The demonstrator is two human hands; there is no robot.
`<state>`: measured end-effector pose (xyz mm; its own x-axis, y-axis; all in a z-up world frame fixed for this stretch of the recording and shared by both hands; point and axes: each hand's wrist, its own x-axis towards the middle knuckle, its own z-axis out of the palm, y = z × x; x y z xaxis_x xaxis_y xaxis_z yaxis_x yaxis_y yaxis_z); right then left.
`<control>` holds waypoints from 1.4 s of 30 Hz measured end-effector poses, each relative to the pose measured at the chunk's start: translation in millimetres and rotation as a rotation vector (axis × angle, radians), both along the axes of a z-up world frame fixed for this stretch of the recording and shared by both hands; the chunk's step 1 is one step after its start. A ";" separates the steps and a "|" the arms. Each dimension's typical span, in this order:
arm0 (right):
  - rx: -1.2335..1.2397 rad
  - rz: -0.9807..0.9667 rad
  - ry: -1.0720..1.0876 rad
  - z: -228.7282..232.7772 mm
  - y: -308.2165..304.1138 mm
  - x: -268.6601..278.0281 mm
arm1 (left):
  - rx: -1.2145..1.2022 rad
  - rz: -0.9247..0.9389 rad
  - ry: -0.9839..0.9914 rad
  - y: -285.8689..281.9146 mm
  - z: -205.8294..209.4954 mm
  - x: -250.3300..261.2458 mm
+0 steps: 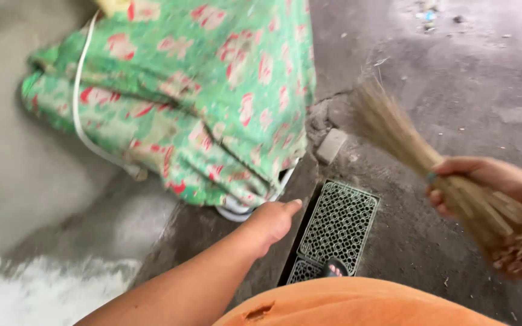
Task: Sweeping a concrete floor around motorcycles using a stick broom.
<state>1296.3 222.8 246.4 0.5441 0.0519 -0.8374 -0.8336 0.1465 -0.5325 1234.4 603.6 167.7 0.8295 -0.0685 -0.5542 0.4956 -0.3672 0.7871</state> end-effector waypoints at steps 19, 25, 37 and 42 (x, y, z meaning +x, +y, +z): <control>0.149 -0.230 0.069 -32.6 65.6 39.2 | 0.083 -0.234 0.043 -81.9 55.8 154.9; 0.281 0.008 0.233 -72.3 60.1 121.3 | 0.113 -0.289 0.138 -99.6 44.7 211.4; -0.096 0.068 0.096 -3.0 84.4 247.2 | 0.026 -0.332 0.116 -63.7 20.3 396.4; -0.058 0.056 0.198 -19.1 55.6 336.5 | 0.038 -0.421 0.070 -73.6 18.0 459.1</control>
<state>1632.8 278.5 227.3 0.3659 0.0262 -0.9303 -0.9290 0.0709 -0.3633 1693.6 530.0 185.6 0.6937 -0.3715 -0.6171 0.3484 -0.5767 0.7389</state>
